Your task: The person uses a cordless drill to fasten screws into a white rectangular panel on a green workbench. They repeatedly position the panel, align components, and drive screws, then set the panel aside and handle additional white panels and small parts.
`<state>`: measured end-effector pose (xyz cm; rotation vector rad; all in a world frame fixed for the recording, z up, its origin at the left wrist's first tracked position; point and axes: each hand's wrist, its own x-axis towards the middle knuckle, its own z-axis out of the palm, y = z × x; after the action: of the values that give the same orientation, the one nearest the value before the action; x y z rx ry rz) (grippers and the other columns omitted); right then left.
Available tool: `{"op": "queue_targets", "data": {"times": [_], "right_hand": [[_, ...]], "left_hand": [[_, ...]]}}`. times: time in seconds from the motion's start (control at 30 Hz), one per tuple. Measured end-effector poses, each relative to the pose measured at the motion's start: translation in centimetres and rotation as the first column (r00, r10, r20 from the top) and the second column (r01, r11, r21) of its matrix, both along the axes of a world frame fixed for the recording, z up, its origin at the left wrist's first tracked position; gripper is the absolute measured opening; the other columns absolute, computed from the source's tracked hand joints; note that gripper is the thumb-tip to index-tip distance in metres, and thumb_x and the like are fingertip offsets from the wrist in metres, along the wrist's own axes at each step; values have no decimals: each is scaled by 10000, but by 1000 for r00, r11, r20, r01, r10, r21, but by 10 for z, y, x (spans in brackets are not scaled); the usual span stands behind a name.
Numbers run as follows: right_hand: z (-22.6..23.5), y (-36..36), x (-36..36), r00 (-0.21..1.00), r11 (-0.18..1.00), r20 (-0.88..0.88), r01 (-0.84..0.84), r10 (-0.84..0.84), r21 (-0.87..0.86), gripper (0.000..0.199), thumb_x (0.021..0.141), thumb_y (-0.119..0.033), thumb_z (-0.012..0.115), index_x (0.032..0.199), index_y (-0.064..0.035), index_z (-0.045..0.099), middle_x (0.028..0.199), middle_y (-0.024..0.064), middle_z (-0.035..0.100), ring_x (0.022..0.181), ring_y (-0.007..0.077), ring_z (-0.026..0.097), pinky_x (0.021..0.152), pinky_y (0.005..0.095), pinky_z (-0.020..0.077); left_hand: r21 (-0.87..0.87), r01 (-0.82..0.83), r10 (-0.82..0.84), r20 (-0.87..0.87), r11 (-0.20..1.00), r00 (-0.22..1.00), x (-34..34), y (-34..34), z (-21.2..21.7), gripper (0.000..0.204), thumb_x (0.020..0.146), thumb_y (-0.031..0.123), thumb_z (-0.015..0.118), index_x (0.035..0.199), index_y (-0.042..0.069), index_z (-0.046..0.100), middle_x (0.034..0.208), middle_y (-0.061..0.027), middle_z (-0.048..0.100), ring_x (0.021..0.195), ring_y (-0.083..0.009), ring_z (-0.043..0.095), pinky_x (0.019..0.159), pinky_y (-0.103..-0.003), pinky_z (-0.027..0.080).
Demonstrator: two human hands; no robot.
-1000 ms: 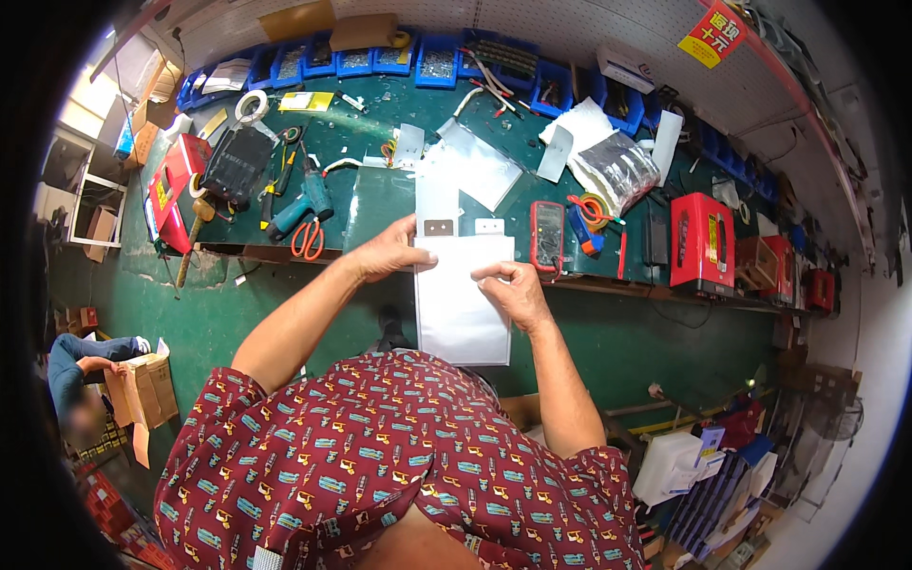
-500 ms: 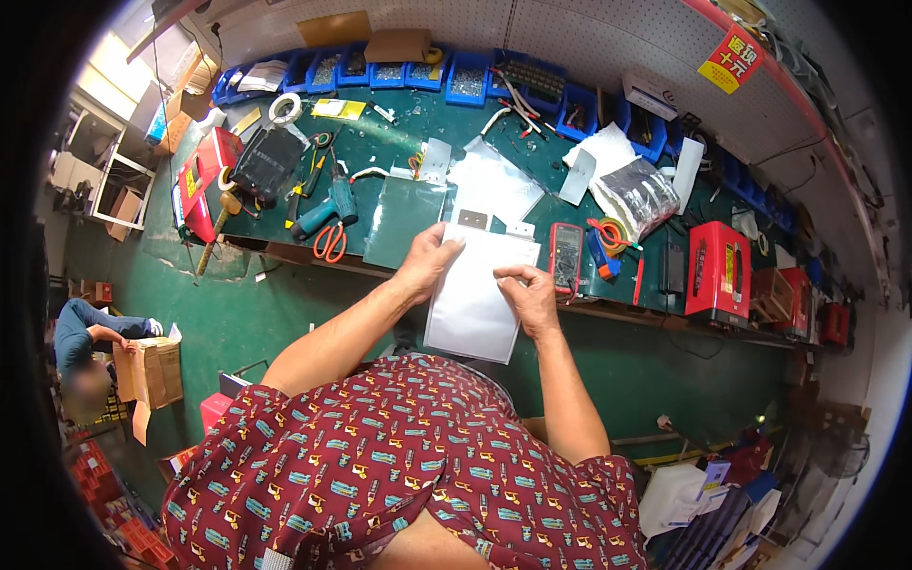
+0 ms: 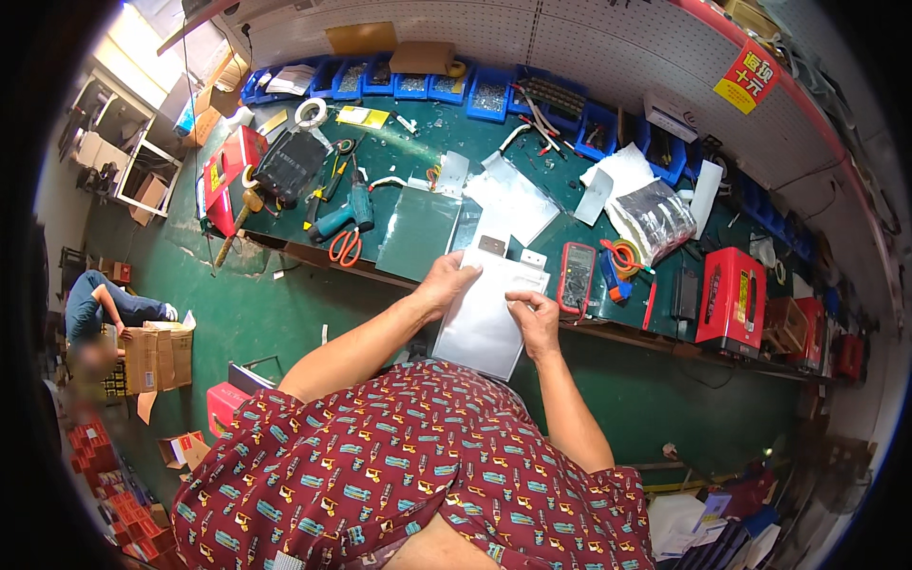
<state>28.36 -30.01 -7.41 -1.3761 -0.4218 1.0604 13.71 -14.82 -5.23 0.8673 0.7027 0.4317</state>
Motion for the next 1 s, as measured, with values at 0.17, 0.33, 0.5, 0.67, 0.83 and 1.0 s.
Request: {"op": "queue_targets", "data": {"times": [0.17, 0.33, 0.5, 0.67, 0.83, 1.0], "right_hand": [[-12, -22, 5, 995, 998, -78, 62, -59, 28, 128, 865, 16, 681, 986, 21, 723, 885, 3, 676, 739, 50, 594, 656, 170, 464], [-21, -28, 7, 985, 993, -136, 110, -103, 47, 147, 864, 57, 665, 997, 24, 718, 976, 42, 701, 853, 96, 645, 787, 213, 526], [-29, 8, -10, 999, 999, -22, -37, 37, -13, 157, 861, 6, 675, 1004, 27, 737, 980, 50, 715, 859, 98, 641, 774, 222, 498], [-27, 75, -41, 969, 986, 194, -165, 155, 37, 222, 809, 27, 618, 998, 22, 735, 996, 99, 710, 963, 157, 640, 876, 283, 490], [-46, 146, -52, 997, 995, 33, -72, 74, -66, 202, 814, 66, 584, 978, 12, 687, 956, 62, 685, 768, 100, 619, 671, 221, 492], [-66, 218, -48, 960, 966, 280, 49, 24, -253, 191, 806, -45, 655, 986, 11, 688, 884, 118, 731, 799, 192, 696, 700, 312, 558]], "left_hand": [[207, 52, -34, -87, 977, 996, 18, -16, -8, 303, 961, 110, 611, 1251, 23, 618, 1064, -46, 689, 943, -116, 621, 845, -296, 509], [207, 124, -100, -126, 970, 987, 20, -18, -8, 386, 950, 101, 621, 1321, 15, 555, 1128, -75, 667, 990, -132, 614, 871, -298, 508], [256, 71, -26, -174, 964, 984, -15, 8, -35, 444, 944, 59, 614, 1368, 14, 489, 1186, -101, 644, 1025, -159, 630, 882, -300, 528], [107, -101, 109, -80, 989, 991, -62, 62, -27, 436, 929, 3, 578, 1356, 19, 491, 1189, -96, 641, 1065, -172, 622, 920, -316, 524], [106, -178, 184, -47, 978, 982, -112, 128, -47, 439, 965, 72, 606, 1374, 27, 452, 1270, -118, 615, 1168, -218, 597, 1047, -386, 470], [76, -176, 184, -116, 981, 976, -150, 176, -57, 425, 981, 53, 571, 1386, 21, 447, 1280, -124, 617, 1164, -220, 606, 1017, -373, 488]]}}
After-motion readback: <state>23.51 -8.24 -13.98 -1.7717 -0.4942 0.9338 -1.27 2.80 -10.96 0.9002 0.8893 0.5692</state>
